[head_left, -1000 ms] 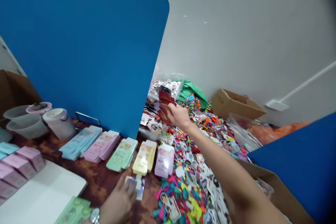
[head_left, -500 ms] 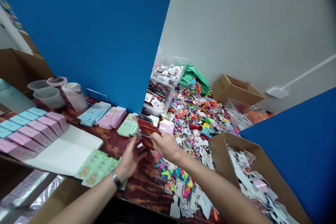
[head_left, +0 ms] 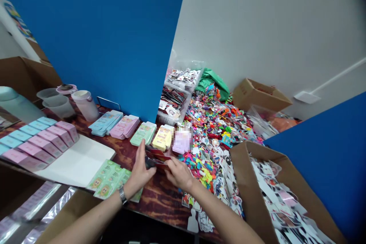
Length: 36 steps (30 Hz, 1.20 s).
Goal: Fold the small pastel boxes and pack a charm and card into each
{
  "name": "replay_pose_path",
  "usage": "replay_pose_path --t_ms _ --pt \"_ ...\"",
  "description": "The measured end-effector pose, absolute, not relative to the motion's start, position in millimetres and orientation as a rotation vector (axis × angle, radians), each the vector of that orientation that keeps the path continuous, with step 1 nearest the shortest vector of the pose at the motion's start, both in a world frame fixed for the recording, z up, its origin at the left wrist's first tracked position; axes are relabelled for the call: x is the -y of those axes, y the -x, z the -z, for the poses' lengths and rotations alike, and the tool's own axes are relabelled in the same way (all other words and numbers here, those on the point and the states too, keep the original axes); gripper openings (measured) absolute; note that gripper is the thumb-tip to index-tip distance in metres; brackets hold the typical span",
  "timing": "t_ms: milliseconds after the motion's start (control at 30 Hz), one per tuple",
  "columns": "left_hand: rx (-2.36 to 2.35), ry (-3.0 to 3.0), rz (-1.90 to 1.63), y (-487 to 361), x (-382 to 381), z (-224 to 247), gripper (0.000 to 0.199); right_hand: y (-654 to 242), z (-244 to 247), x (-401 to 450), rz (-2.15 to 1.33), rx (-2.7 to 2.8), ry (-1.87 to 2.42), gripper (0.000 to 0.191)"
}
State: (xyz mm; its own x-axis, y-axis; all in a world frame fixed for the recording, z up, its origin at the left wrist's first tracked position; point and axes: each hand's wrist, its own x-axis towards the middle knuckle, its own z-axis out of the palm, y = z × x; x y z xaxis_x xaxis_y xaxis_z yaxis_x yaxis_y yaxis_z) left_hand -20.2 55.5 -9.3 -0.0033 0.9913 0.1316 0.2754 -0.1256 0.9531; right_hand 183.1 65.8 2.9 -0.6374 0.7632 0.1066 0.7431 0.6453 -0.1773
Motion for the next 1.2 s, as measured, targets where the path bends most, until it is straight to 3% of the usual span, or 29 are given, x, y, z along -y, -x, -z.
replay_pose_path --t_ms 67,167,367,500,933,1067,1200 --pt "-1.400 -1.697 -1.125 31 -67 8 0.109 -184 -1 -67 -0.172 2.693 1.194 0.015" --pt "-1.245 -1.828 -0.954 41 -78 6 0.091 -185 3 -66 -0.156 2.682 1.157 0.021" --pt "-1.106 -1.880 -0.833 37 -77 9 0.078 -185 19 -67 -0.145 2.617 0.955 0.064" --pt "-1.135 -1.934 -0.820 39 -78 8 0.078 -181 25 -75 -0.314 2.566 0.993 0.077" --pt "-1.288 -2.037 -0.728 44 -90 16 0.074 -183 -32 -97 -0.454 2.618 1.371 0.074" --pt "-1.268 -2.099 -0.656 42 -82 23 0.089 -178 -15 -79 -0.342 2.668 1.271 0.075" --pt "-1.247 -2.135 -0.561 50 -77 25 0.089 -169 3 -55 -0.245 2.675 1.277 0.080"
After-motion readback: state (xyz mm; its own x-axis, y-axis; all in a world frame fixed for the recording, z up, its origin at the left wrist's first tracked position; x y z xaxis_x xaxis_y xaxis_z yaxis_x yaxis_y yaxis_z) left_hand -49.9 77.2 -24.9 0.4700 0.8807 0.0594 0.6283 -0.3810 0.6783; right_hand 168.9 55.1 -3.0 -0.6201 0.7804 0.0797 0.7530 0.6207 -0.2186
